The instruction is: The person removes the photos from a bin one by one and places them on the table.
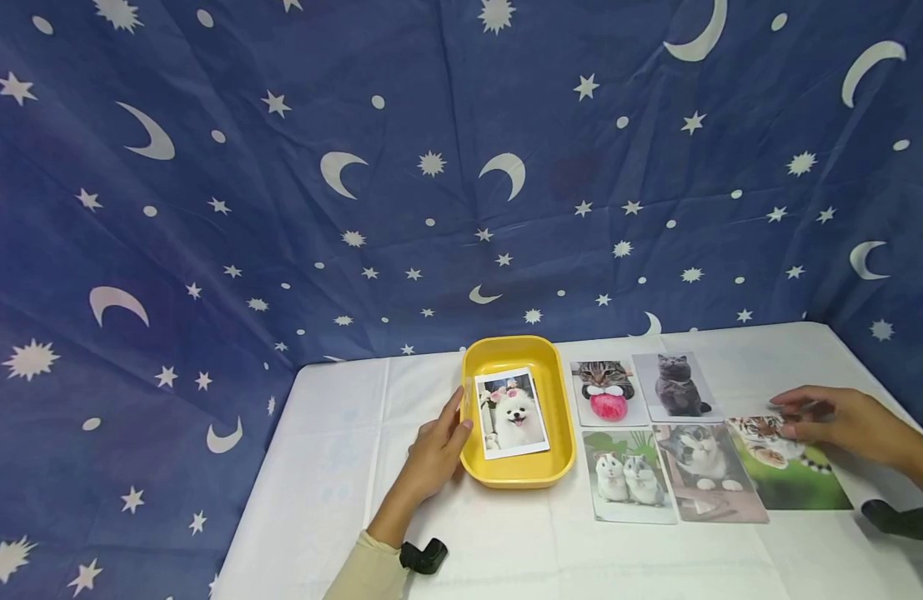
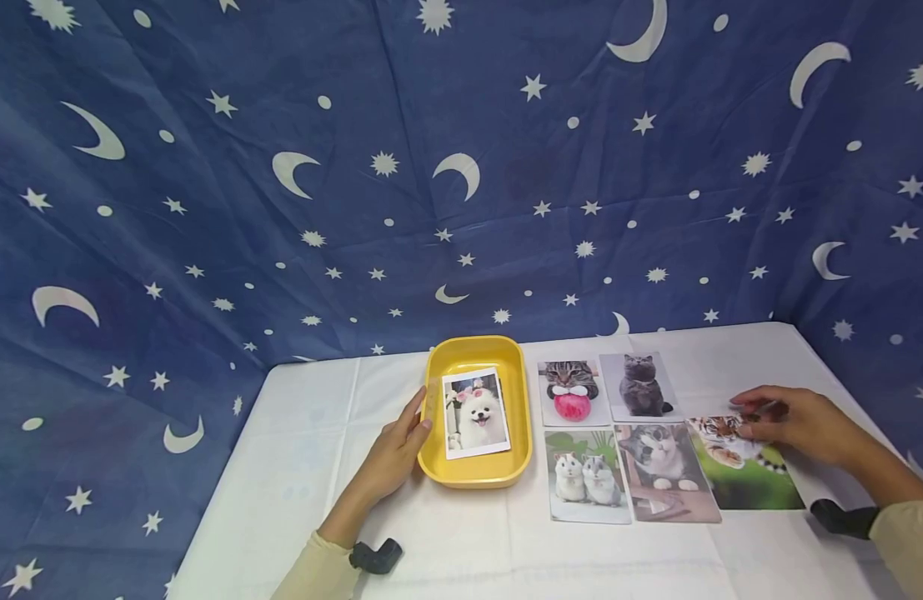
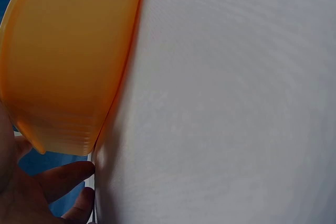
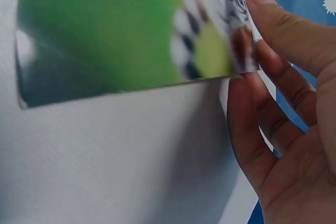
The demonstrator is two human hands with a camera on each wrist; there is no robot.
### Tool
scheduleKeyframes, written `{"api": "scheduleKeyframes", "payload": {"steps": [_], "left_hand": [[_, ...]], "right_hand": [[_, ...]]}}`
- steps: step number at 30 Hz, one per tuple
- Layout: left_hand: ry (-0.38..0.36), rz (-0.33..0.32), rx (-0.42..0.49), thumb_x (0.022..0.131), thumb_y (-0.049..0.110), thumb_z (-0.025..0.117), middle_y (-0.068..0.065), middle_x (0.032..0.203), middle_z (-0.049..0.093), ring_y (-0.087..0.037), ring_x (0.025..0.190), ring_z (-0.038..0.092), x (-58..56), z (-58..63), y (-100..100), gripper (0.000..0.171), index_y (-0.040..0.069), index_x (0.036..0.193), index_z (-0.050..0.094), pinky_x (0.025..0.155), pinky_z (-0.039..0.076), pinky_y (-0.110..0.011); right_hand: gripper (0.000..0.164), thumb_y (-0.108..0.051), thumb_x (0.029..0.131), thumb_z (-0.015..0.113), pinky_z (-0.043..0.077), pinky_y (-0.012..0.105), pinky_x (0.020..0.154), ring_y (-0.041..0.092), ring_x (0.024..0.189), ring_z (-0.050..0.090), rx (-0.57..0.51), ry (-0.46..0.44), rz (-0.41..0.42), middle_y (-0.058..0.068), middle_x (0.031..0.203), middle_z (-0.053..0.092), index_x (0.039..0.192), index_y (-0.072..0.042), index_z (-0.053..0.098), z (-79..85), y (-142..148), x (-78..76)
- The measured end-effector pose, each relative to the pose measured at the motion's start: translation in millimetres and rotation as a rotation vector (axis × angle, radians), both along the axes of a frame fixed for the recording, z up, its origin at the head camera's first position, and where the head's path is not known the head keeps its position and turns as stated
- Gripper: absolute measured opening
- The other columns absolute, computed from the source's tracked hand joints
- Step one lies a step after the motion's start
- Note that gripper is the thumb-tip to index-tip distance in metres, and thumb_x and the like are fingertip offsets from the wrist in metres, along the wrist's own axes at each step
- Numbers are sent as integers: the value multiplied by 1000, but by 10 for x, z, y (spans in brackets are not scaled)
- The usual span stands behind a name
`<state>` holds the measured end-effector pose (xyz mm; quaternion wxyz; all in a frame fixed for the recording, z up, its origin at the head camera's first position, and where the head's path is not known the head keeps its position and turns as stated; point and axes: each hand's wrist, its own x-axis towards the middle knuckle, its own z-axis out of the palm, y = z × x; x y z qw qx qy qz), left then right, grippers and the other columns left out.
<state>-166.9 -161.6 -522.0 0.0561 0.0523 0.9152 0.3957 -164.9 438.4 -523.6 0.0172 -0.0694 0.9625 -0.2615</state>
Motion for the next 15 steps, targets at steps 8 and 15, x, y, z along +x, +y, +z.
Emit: {"api": "scheduleKeyframes", "payload": {"steps": [8,15], "left_hand": [[-6,-7,1,107,56,40,0,153,54,-35,142,46,-10,-15,6,57,49,160,22,108,24,-77],[2,-9,12,107,54,42,0,152,55,-34,142,47,-5,2,-2,57,48,160,23,108,26,-76]], "right_hand": [[49,-30,84,85,48,25,59,-13,79,50,-4,15,2,12,105,70,123,-3,71,272,-188,-131],[48,-26,82,87,52,27,61,1,82,59,-99,41,152,9,107,71,124,-11,71,777,-923,-434]]}}
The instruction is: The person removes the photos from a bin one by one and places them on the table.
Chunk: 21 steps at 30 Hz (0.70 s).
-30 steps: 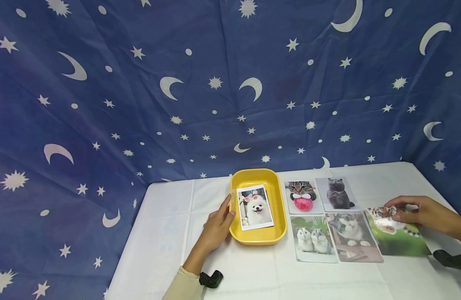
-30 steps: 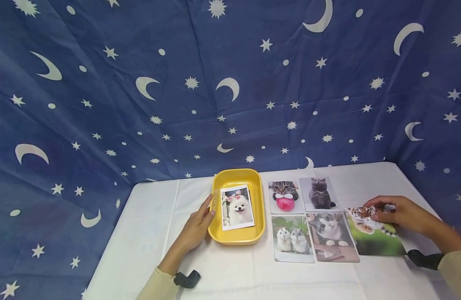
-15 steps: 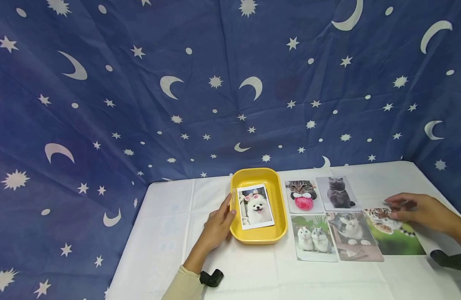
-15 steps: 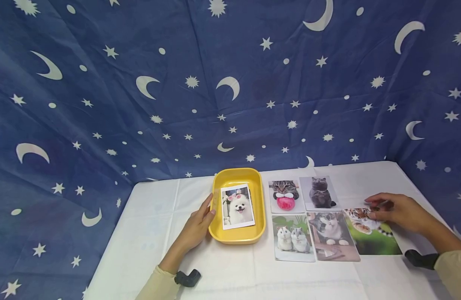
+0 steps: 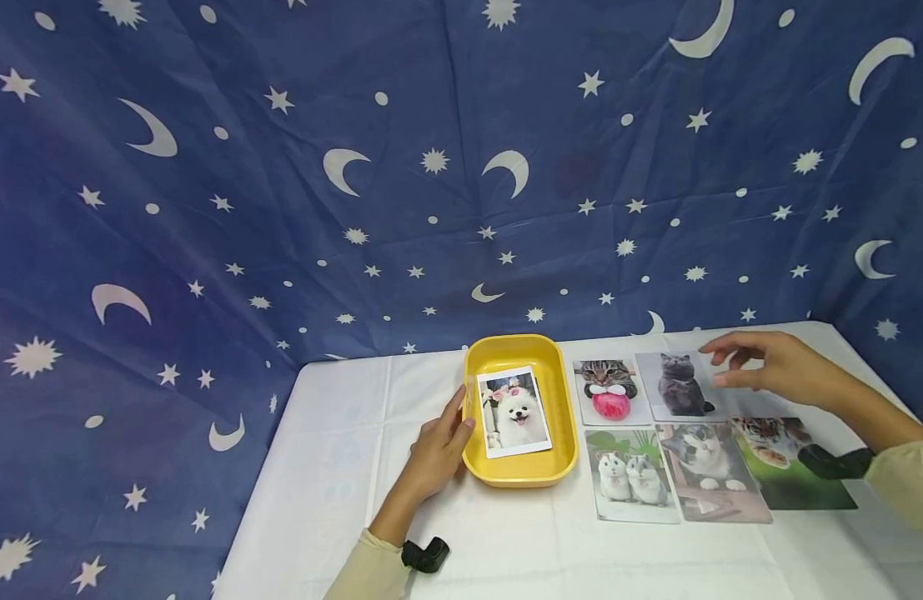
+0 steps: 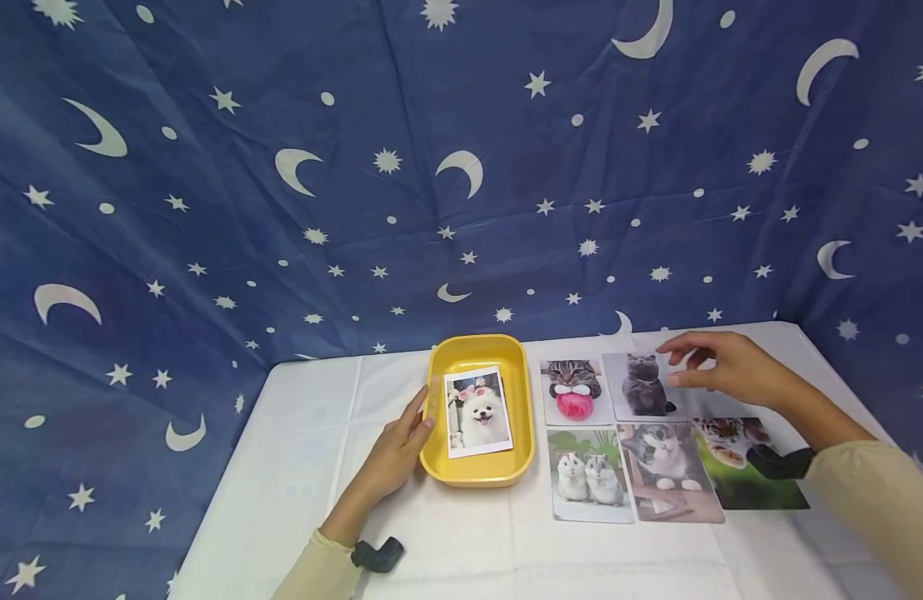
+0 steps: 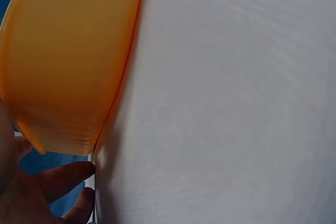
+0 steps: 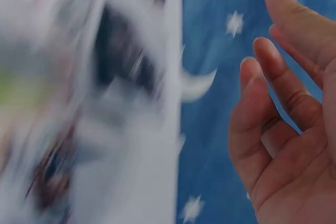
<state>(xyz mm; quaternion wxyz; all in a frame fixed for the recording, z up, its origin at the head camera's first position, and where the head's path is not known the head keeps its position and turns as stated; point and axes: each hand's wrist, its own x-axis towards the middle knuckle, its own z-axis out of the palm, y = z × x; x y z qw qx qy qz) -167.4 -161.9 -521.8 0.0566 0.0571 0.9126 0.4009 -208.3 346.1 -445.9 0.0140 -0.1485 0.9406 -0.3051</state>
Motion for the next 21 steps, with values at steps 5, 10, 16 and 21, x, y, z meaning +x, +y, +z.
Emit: {"api": "scheduleKeyframes", "payload": {"steps": [5,10,16,21], "left_hand": [[4,-1,7,107,51,43,-2,153,55,-36,142,47,0,1,-4,57,47,160,23,109,25,-77],[2,3,11,107,52,43,-3,153,55,-36,142,46,-5,-5,-11,57,48,160,23,108,23,-78],[0,6,10,107,53,42,-2,153,55,-36,142,46,-5,-11,-16,57,49,160,23,108,23,-78],[-7,7,9,107,53,42,-2,153,55,-36,142,45,-3,-10,-9,57,49,160,23,108,23,-78]], "right_hand": [[46,-28,85,84,57,32,66,12,88,63,-88,-107,145,7,107,67,127,-15,70,252,-655,-264],[44,-28,85,84,60,33,70,20,94,66,-148,-186,287,9,107,67,125,-13,71,354,-1306,-540],[48,-29,87,83,61,37,72,22,88,66,-182,-276,378,8,106,68,127,-5,70,320,-1954,-846],[49,-28,86,84,58,36,73,20,82,64,-158,-324,441,7,103,69,125,-2,70,219,-2370,-969]]}}
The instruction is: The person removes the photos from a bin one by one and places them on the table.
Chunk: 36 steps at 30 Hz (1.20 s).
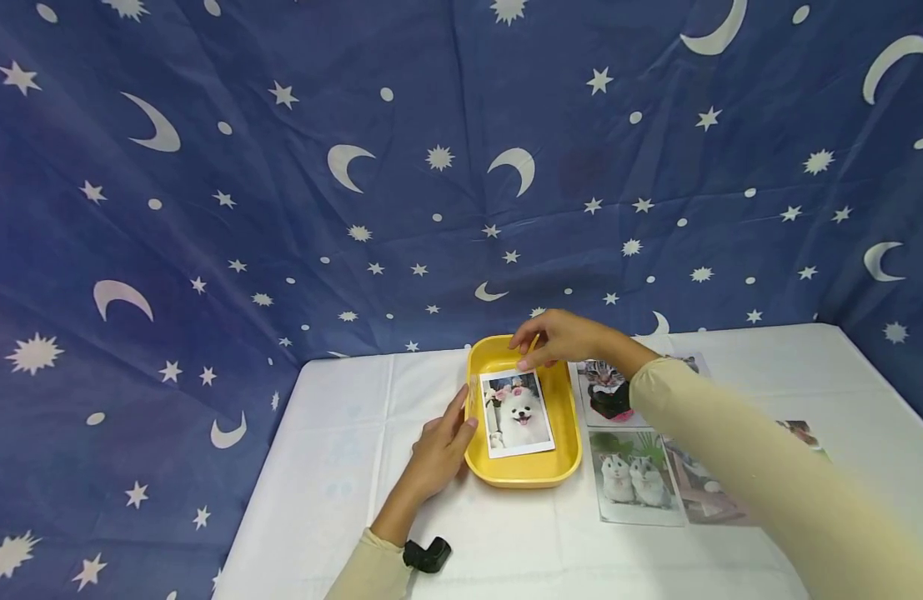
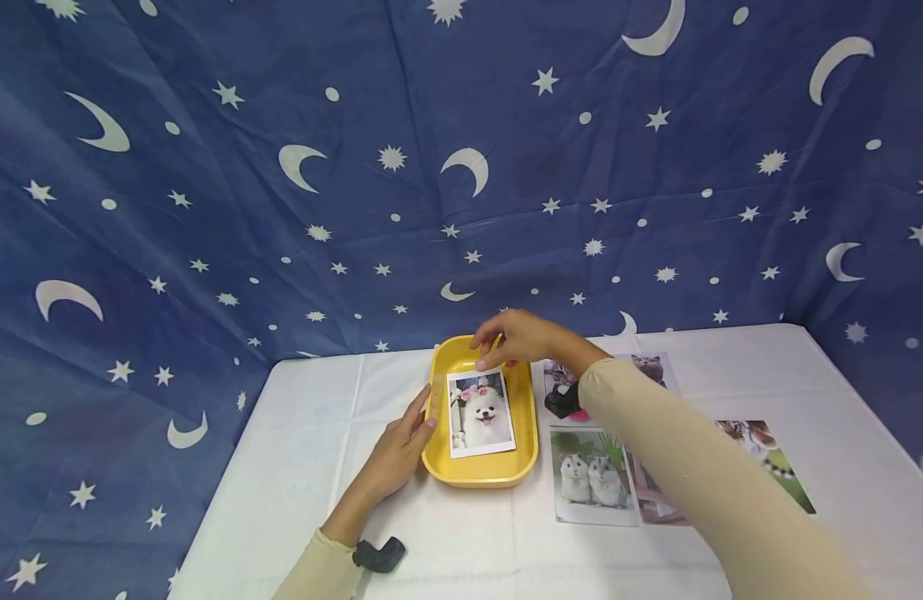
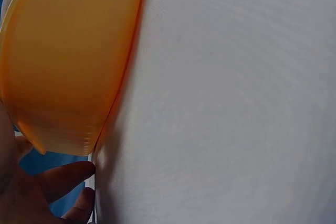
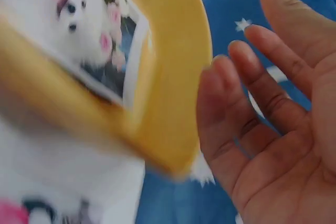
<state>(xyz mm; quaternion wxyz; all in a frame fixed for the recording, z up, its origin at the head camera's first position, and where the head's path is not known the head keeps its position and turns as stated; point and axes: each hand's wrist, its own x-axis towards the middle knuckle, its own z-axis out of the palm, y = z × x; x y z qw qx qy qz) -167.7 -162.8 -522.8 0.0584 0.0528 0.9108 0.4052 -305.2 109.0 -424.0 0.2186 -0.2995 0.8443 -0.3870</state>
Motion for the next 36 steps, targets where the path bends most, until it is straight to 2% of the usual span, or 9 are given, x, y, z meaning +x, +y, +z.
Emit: {"api": "scheduleKeyframes", "payload": {"steps": [6,11,17,21,27,32,36], "left_hand": [[9,-1,-14,107,50,43,-3,152,56,-36,141,47,-5,8,16,56,49,160,23,106,27,-77],[14,-8,-18,108,48,43,-4,152,56,-35,140,48,-6,5,26,56,49,160,23,105,28,-77],[12,-9,-18,108,48,42,-6,152,55,-37,142,46,1,5,30,56,49,160,22,106,26,-78],[10,-10,-11,108,50,41,-6,152,55,-37,142,46,3,6,24,56,48,160,23,106,25,-78],[16,-12,-5,108,48,42,-7,152,55,-38,142,46,6,1,11,55,46,161,24,105,25,-79],[16,-10,-6,108,47,43,-5,152,55,-36,141,47,3,4,-4,56,47,161,23,105,26,-78],[13,-9,-5,108,47,43,-5,152,55,-37,142,46,1,15,-1,55,47,160,24,105,26,-78]], "right_hand": [[45,-31,85,85,54,31,87,18,94,64,110,10,15,3,104,73,120,-7,74,-225,-345,-29],[44,-35,82,87,52,36,95,17,101,63,249,65,-58,1,111,73,118,-13,76,-403,-487,-32],[49,-31,85,85,50,41,106,21,109,62,348,87,-99,5,124,71,127,-9,71,-479,-565,8],[45,-27,86,84,53,39,101,19,103,64,345,95,-114,6,123,71,125,-8,72,-500,-585,39],[39,-16,84,85,55,36,94,20,98,64,313,105,-119,7,112,72,120,-8,72,-474,-572,83],[32,-12,83,85,56,29,80,16,88,64,261,79,-108,5,103,73,114,-11,75,-446,-532,99],[25,-12,84,84,53,26,75,15,83,61,200,41,-99,2,96,73,108,-14,78,-443,-491,120]]}}
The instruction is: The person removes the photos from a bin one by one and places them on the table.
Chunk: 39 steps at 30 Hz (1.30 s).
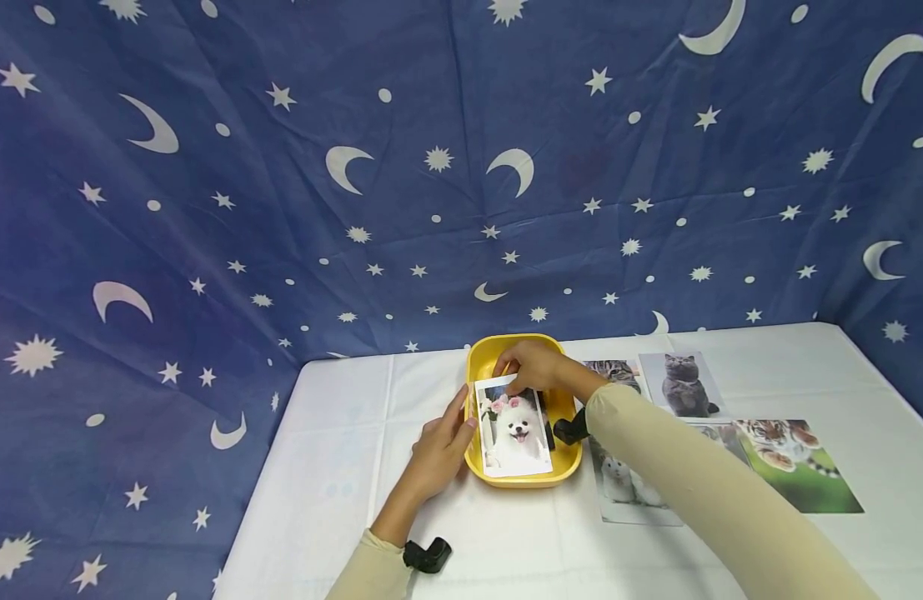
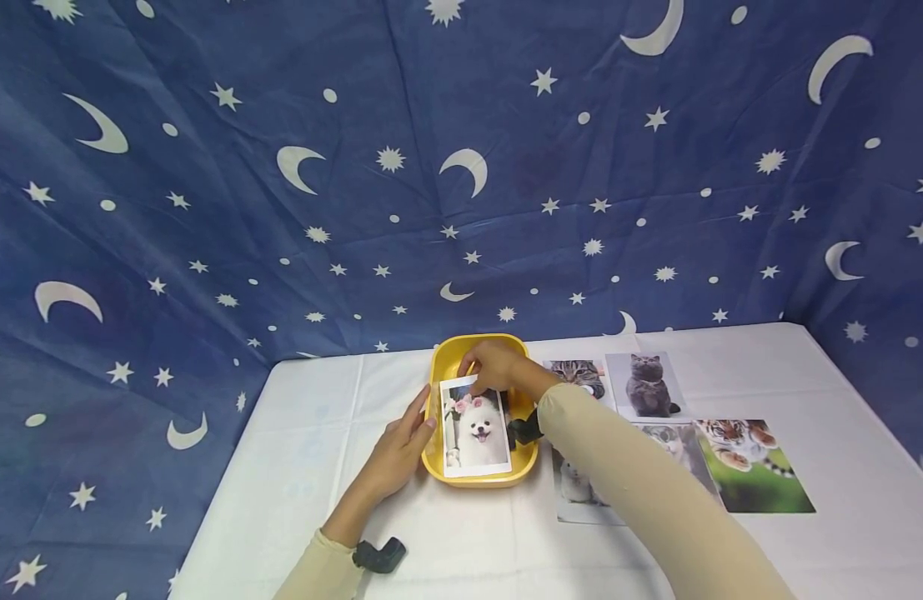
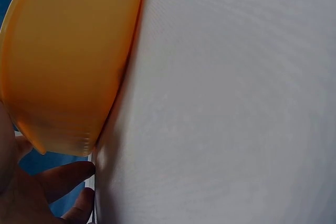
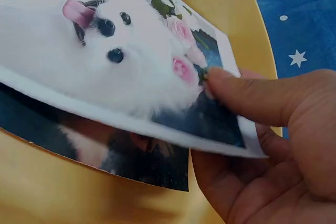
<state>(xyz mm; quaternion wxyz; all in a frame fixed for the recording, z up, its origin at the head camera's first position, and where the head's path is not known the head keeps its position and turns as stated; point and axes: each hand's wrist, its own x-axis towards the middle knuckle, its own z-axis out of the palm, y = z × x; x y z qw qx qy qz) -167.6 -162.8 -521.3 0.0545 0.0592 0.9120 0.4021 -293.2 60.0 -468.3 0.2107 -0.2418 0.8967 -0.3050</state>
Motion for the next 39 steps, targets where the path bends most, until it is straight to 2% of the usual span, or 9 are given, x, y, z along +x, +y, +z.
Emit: {"api": "scheduleKeyframes", "payload": {"steps": [3,7,10,14,20,25,32,35,39], "left_hand": [[-7,3,7,108,47,43,-4,152,56,-37,142,45,4,4,2,55,46,161,24,106,24,-78],[-12,5,12,109,47,43,-2,152,56,-37,143,45,5,1,3,56,46,161,24,106,23,-78],[-10,5,6,108,48,42,-2,152,55,-37,143,45,6,0,4,56,46,161,23,106,23,-79],[-7,2,-3,108,48,42,-3,153,55,-37,143,45,0,-6,4,56,45,161,23,106,23,-79],[-15,6,-2,108,48,42,-5,154,53,-38,144,43,1,-13,8,56,50,160,21,107,22,-79],[-14,17,3,108,47,43,-3,154,53,-37,144,43,5,-13,12,56,49,160,22,107,22,-78],[-2,11,1,109,46,43,-3,152,55,-37,143,44,15,1,13,56,46,161,23,107,23,-78],[4,8,-4,108,47,43,-2,152,56,-37,143,45,15,0,11,56,46,161,23,107,24,-78],[3,6,-2,108,48,42,-2,151,56,-37,143,44,13,-6,8,56,47,161,22,107,23,-79]], "right_hand": [[22,-12,86,82,53,28,79,15,84,61,-43,-21,10,0,95,73,108,-15,78,1,23,28],[24,-14,88,80,54,36,92,15,94,64,-56,-24,39,-1,101,74,112,-19,77,13,54,87],[32,-15,87,82,52,42,99,17,102,64,-48,-17,65,-1,110,74,118,-21,75,33,79,142],[43,-14,85,83,50,43,101,18,105,61,-53,-2,87,-1,118,72,126,-24,72,32,117,204],[47,-15,86,83,48,47,107,22,123,60,-140,71,20,-1,132,69,130,-26,70,52,260,284],[51,-19,85,85,52,45,100,23,113,62,-247,65,-107,2,128,68,132,-26,67,124,519,337],[51,-20,86,84,59,39,76,24,90,70,-406,-10,-228,10,123,69,134,-23,66,164,1054,383],[55,-23,88,82,60,39,71,27,86,72,-408,-60,-292,12,124,68,139,-24,62,184,1314,424],[58,-26,89,81,59,39,68,25,83,71,-365,-43,-342,16,118,65,141,-21,55,204,1705,479]]}}
